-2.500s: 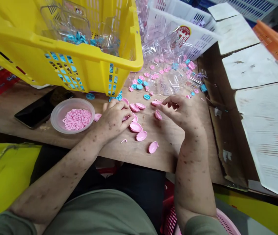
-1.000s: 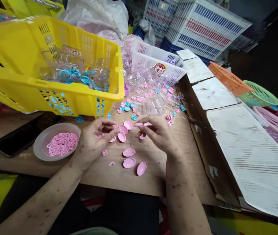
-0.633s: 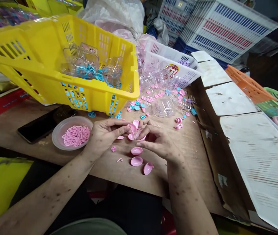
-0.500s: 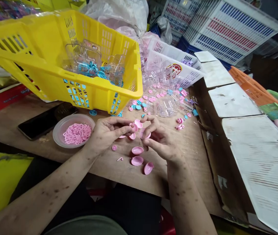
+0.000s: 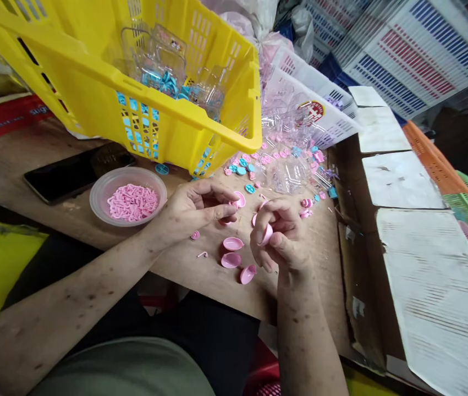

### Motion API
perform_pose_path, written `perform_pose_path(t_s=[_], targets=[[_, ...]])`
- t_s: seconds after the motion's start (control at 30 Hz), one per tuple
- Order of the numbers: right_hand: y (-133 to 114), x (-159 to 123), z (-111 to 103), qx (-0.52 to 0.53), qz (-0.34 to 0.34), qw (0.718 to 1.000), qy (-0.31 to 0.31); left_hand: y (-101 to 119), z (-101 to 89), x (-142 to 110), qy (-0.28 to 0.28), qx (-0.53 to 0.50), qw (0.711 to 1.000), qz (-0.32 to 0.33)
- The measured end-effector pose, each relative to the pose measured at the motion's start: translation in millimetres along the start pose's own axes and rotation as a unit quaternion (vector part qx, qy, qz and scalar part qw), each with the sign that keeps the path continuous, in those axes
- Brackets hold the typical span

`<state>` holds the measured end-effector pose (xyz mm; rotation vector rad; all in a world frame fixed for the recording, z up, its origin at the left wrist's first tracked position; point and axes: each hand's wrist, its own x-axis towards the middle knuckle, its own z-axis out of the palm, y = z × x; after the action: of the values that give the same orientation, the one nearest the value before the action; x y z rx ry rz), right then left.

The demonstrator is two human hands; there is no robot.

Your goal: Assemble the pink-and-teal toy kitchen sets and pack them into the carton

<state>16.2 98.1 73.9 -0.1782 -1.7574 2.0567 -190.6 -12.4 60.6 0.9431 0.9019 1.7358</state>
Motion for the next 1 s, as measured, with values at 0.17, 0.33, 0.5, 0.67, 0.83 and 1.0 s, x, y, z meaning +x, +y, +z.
perform_pose_path(t_s=[0.17,0.33,0.5,0.67,0.83,1.0], targets=[[1.1,3.7,-2.7,-0.047,0.005,0.999,0.007,-0.6,-0.8,-1.2,-0.007,-0.003,0.999,-0.034],[3.3,10.5,-0.7,-0.083,-0.013,0.996,0.04,-4.4,-2.8,-1.1,-0.017,-0.007,0.999,-0.029],[1.7,12.8,4.8,-0.054,-0.029,0.998,0.005,-3.2,-2.3,-1.6,0.004,-0.023,0.999,-0.029],[-2.8,12.7,1.3,-0.107,-0.031,0.994,0.006,-0.7,-2.0,-1.3,0.012,-0.023,0.998,-0.051],[-4.5,9.6,-4.1,-0.129,-0.034,0.991,0.021,1.8,-1.6,-1.5,0.011,-0.011,0.998,-0.058],[-2.2,13.3,-9.7,-0.283,-0.057,0.956,0.056,2.6,-2.8,-2.5,-0.023,-0.004,0.998,-0.054]])
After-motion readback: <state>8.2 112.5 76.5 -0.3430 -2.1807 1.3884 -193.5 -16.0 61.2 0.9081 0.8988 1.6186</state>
